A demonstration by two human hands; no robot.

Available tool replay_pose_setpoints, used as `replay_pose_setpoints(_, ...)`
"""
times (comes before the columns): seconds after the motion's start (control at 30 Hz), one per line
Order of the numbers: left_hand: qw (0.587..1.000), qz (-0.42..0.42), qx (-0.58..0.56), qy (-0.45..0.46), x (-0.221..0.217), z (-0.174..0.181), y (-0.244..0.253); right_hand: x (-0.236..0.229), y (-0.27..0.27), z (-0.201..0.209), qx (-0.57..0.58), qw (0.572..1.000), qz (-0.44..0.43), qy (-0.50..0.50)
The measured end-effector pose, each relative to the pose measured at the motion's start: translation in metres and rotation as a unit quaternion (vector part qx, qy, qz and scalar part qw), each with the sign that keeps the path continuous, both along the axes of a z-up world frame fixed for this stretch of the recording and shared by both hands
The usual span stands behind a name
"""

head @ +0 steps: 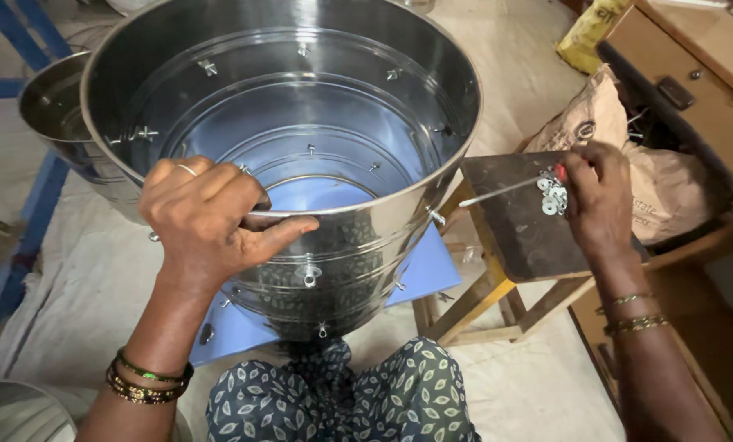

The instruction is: The person sits on the floor and assembles a large cylindrical metal container by securing metal rings to its exterior. Using a red-handled screwdriver, they tighten bolts and nuts at multiple points around the container's circumference, rotating the container to access different sections.

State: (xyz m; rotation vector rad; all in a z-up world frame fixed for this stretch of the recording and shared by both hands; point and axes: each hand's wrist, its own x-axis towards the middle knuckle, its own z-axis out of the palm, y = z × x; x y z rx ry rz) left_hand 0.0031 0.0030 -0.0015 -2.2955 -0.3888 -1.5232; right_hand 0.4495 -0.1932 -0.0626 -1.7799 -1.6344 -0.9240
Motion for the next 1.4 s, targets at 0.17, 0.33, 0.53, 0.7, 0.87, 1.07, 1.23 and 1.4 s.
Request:
replay_pose_setpoints(0.17, 1.000, 0.002, -0.003, 0.007, 0.000, 0.001, -0.001, -0.008, 0.006, 0.032, -0.052, 0.993, 0.002, -0.109)
replay_pose_setpoints(0.33, 1.000, -0.003, 0.007, 0.005, 0.001, 0.001, -0.001, -0.023, 0.017, 0.056, -0.077, 0.984, 0.030, -0.155)
replay_pose_setpoints(0.53, 1.000, -0.006, 0.004, -0.002, 0.001, 0.000, 0.000, -0.020, 0.036, 0.057, -0.130, 0.978, 0.065, -0.151)
replay_pose_setpoints(0.7, 1.000, -0.004, 0.007, -0.004, 0.000, 0.001, -0.001, -0.004, 0.046, -0.023, -0.144, 0.984, 0.102, -0.031)
replay_pose_setpoints(0.87, 1.000, -0.010, 0.000, -0.002, 0.001, -0.001, 0.002, -0.041, 0.044, -0.161, -0.065, 0.984, 0.067, 0.152)
replay_pose_setpoints(1.07, 0.998, -0.025, -0.047, 0.021, -0.003, 0.005, -0.001, -0.190, 0.029, -0.212, 0.055, 0.826, 0.069, 0.557)
replay_pose_setpoints(1.23, 0.997, -0.035, -0.057, 0.032, -0.006, 0.009, -0.003, -0.251, 0.014, -0.177, 0.065, 0.868, 0.141, 0.472)
replay_pose_setpoints(1.4, 0.997, -0.047, -0.056, 0.034, -0.009, 0.011, -0.004, -0.285, 0.007, -0.094, -0.027, 0.923, 0.201, 0.326)
